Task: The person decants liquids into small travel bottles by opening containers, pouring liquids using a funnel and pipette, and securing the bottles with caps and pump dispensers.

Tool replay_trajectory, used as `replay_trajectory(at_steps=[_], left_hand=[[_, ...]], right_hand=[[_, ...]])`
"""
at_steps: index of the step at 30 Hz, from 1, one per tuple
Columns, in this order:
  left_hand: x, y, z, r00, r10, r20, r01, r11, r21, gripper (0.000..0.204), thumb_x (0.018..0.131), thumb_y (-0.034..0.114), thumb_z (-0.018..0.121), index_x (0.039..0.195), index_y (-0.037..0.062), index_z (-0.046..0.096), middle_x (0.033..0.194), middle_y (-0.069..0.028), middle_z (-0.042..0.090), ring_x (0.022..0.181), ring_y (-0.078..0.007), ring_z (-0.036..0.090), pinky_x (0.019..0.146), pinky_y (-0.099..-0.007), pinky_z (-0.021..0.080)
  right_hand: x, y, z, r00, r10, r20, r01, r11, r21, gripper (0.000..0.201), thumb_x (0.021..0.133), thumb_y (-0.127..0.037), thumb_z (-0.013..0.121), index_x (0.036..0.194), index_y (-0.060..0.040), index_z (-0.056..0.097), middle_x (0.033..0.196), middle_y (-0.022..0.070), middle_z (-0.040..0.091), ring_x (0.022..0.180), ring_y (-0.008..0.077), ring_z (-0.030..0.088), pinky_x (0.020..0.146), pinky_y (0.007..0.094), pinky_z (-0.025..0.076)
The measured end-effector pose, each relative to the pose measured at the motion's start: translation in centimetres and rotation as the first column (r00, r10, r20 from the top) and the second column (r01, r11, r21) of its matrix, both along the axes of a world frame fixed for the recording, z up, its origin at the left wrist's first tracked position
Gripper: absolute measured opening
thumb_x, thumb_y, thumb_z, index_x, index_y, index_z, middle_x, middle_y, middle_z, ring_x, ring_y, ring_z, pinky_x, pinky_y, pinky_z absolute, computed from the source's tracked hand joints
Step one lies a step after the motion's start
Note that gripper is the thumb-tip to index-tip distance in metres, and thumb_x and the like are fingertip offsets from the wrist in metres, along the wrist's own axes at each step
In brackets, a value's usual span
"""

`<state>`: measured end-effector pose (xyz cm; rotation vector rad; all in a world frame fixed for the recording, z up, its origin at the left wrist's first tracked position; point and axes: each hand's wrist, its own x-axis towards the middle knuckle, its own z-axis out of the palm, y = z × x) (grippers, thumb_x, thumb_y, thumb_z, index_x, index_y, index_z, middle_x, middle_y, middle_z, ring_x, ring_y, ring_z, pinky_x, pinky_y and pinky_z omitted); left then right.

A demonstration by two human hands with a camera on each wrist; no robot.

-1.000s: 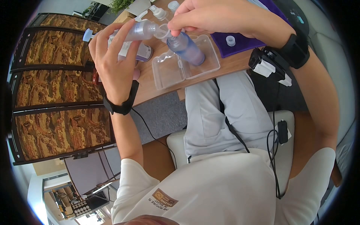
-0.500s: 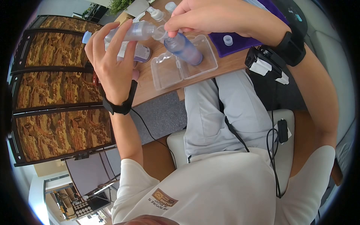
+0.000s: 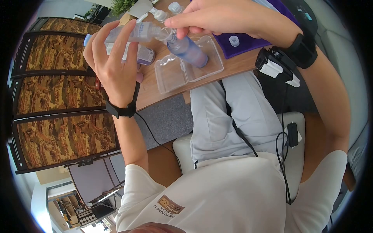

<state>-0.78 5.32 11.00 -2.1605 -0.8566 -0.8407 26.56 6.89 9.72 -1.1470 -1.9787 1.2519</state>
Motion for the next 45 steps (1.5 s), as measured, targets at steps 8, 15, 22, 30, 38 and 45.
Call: replay_trajectory(at_steps=[8, 15, 22, 30, 38, 45], left_hand=[[-0.1, 0.4, -0.2, 1.000, -0.025, 0.001, 0.025, 0.999, 0.036, 0.048, 0.077, 0.004, 0.083, 0.120, 0.0243, 0.081, 0.132, 0.0010, 0.066, 0.124, -0.0260, 0.053, 0.108, -0.0410, 0.042], [0.0, 0.5, -0.3, 1.000, -0.009, 0.012, 0.009, 1.000, 0.003, 0.046, 0.077, 0.006, 0.085, 0.120, 0.0235, 0.081, 0.131, 0.0002, 0.066, 0.124, -0.0265, 0.053, 0.108, -0.0409, 0.041], [0.1, 0.6, -1.3, 0.962, -0.029, 0.271, 0.103, 0.959, -0.264, 0.046, 0.075, 0.006, 0.088, 0.119, 0.0160, 0.079, 0.118, -0.0038, 0.068, 0.114, -0.0275, 0.058, 0.098, -0.0406, 0.047], [-1.0, -1.2, -3.1, 0.541, 0.372, 0.755, 0.512, 0.566, -0.646, 0.037, 0.090, 0.008, 0.083, 0.123, -0.0048, 0.070, 0.111, -0.0052, 0.072, 0.096, -0.0132, 0.065, 0.089, -0.0314, 0.054], [-1.8, -4.9, -7.6, 0.421, 0.365, 0.831, 0.693, 0.462, -0.554, 0.035, 0.093, -0.001, 0.077, 0.127, -0.0057, 0.067, 0.114, -0.0060, 0.071, 0.102, -0.0133, 0.066, 0.092, -0.0300, 0.053], [-1.8, -7.1, -10.2, 0.464, 0.307, 0.831, 0.623, 0.554, -0.552, 0.045, 0.083, 0.007, 0.088, 0.124, -0.0020, 0.071, 0.116, -0.0044, 0.069, 0.099, -0.0152, 0.058, 0.094, -0.0303, 0.047]], right_hand=[[0.3, -1.0, 0.0, 0.992, -0.124, 0.017, 0.125, 0.989, -0.074, 0.048, 0.105, -0.051, 0.063, 0.085, -0.0077, 0.073, 0.063, -0.0085, 0.047, 0.059, 0.0024, 0.041, 0.054, 0.0216, 0.031], [2.3, -2.6, -1.9, 0.991, -0.125, -0.040, 0.121, 0.989, -0.082, 0.045, 0.107, -0.047, 0.060, 0.086, -0.0078, 0.072, 0.065, -0.0089, 0.045, 0.061, 0.0021, 0.039, 0.057, 0.0212, 0.032], [4.3, -4.7, -6.3, 0.977, -0.148, -0.151, 0.107, 0.962, -0.250, 0.042, 0.106, -0.044, 0.063, 0.093, -0.0053, 0.074, 0.067, -0.0089, 0.044, 0.061, 0.0017, 0.038, 0.054, 0.0224, 0.030], [6.4, -5.5, -7.8, 0.955, -0.289, -0.070, 0.286, 0.957, -0.049, 0.021, 0.101, -0.023, 0.069, 0.100, -0.0018, 0.073, 0.076, -0.0061, 0.053, 0.067, 0.0037, 0.043, 0.059, 0.0230, 0.035], [5.0, -3.4, -8.8, 0.911, -0.379, 0.166, 0.167, 0.705, 0.689, 0.022, 0.089, -0.015, 0.077, 0.110, -0.0058, 0.074, 0.100, 0.0080, 0.071, 0.090, 0.0280, 0.067, 0.079, 0.0375, 0.055], [4.3, -2.9, -8.4, 0.871, -0.357, 0.337, 0.105, 0.806, 0.582, 0.023, 0.088, -0.015, 0.079, 0.108, -0.0058, 0.074, 0.098, 0.0090, 0.072, 0.089, 0.0298, 0.069, 0.077, 0.0391, 0.055]])
